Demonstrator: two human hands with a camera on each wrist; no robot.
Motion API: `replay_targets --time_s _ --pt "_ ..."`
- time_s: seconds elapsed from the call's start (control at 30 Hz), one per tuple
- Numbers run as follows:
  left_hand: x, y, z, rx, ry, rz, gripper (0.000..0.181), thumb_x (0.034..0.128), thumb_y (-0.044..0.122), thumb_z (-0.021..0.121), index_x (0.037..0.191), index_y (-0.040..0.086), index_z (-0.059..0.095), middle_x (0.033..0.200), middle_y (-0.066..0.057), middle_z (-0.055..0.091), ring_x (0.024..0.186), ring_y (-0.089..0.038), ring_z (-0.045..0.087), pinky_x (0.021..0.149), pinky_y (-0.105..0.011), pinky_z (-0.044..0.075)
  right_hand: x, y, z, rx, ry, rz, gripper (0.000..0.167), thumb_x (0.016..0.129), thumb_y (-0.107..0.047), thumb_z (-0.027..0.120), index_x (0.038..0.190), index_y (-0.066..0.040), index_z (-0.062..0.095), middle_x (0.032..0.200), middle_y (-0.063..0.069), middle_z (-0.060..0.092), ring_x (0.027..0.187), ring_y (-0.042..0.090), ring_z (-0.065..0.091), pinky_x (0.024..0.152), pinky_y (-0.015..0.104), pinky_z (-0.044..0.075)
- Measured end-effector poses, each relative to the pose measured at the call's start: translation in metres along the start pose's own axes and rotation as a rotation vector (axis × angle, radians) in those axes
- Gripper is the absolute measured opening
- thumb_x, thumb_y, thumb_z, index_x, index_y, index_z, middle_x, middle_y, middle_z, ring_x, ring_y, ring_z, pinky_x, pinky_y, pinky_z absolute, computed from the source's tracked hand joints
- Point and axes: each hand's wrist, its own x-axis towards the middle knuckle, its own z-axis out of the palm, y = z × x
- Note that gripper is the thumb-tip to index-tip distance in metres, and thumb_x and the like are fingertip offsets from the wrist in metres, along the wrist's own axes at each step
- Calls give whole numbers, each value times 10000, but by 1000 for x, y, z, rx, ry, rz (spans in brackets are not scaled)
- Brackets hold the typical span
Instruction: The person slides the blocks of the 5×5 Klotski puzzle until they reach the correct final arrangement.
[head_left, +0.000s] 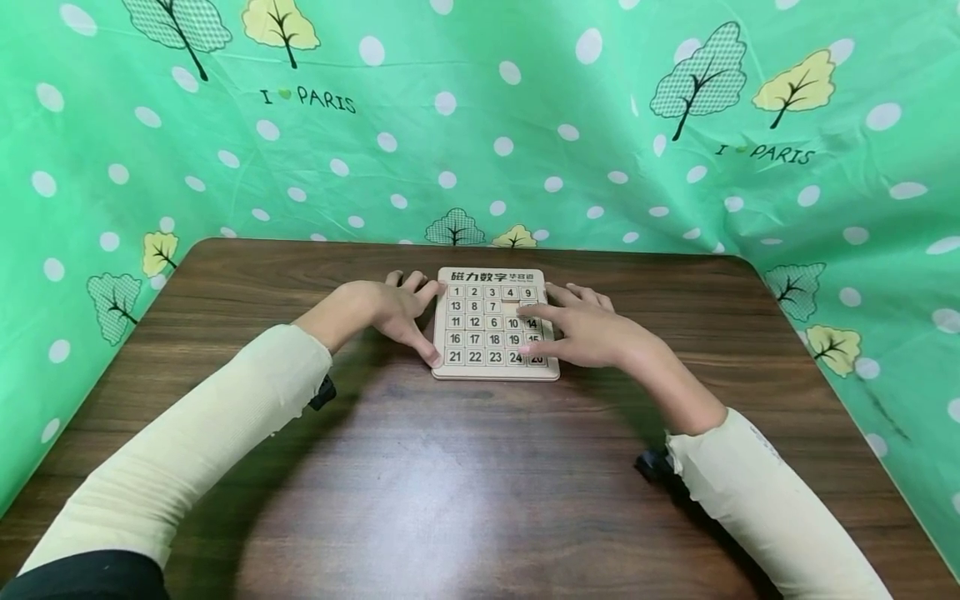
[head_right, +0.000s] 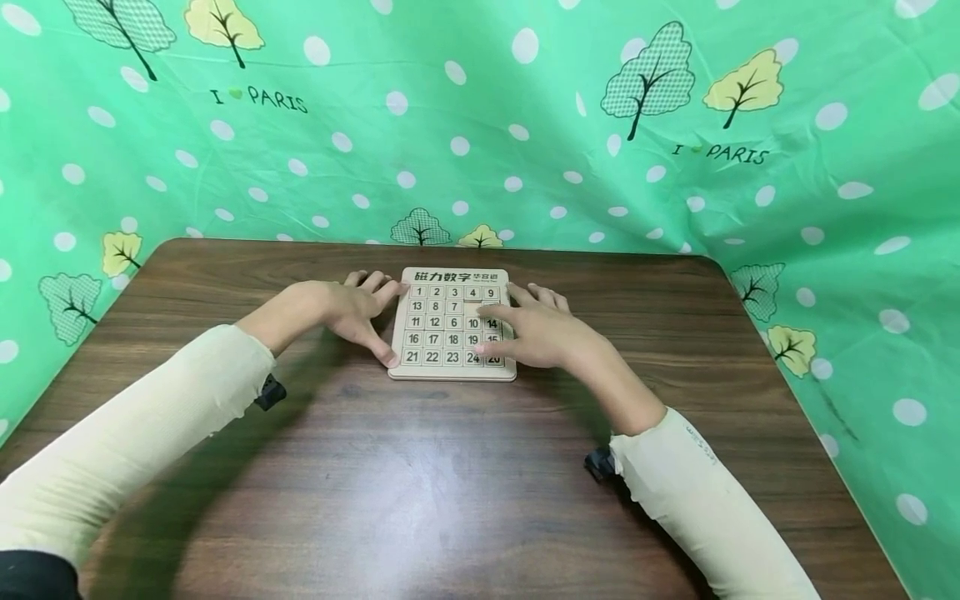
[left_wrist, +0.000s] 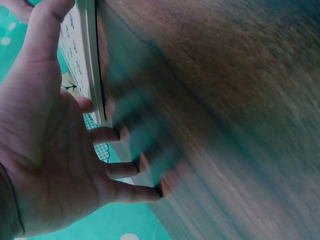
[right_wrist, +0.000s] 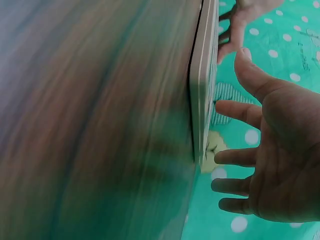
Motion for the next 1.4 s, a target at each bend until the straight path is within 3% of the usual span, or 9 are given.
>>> replay_targets --time_s 0.13,0.37,0.73,0.9,1.07,1.27,1.4 --pt "-1 -2 2 13 22 7 1395 825 869 785 1832 262 34 1893 -181 123 1731 -580 105 1321 -837 247 10 -11 2 -4 -15 -23 784 1047 -722 665 1724 -369 486 1883 242 206 1711 620 166 1338 843 151" --pt "-2 -3 6 -14 34 12 1399 838 874 758 1838 289 -26 1921 -178 24 1756 -559 11 1358 -829 140 20 -21 5 -17 -18 -34 800 1047 -729 660 1736 -374 462 1886 222 214 1718 618 138 1352 826 151" --pt "-4 -1 7 -46 21 7 1394 839 845 777 1837 294 -26 1922 -180 -6 1756 -556 -30 1362 -828 109 16 -9 7 17 3 -16 828 1006 -835 620 1693 -382 528 1877 233 235 1694 647 172 1320 861 156" --pt "-3 -1 6 -47 28 7 1389 836 841 780 1837 290 -11 1923 -180 -1 1756 -557 -24 1359 -832 112 11 -4 3 17 12 -2 817 1012 -801 644 1676 -332 559 1863 251 263 1688 659 170 1308 875 154" --pt "-3 -2 7 -52 23 5 1395 836 846 777 1836 286 -18 1922 -184 -9 1757 -553 -33 1364 -826 99 16 -17 1 6 28 -17 828 1021 -742 684 1676 -249 568 1861 273 245 1710 628 143 1345 833 143" --pt "-4 -2 8 -54 29 5 1389 844 836 770 1836 266 -19 1917 -205 6 1751 -571 -15 1357 -835 109 33 -35 6 -10 -5 -71 817 1044 -737 654 1741 -356 460 1890 230 189 1720 613 133 1357 823 142" --pt "-4 -3 7 -51 25 2 1391 843 829 773 1836 265 -21 1917 -204 2 1754 -564 -21 1361 -829 108 39 -37 8 -13 -35 -65 809 1040 -773 625 1741 -410 444 1898 209 177 1725 609 117 1357 826 128"
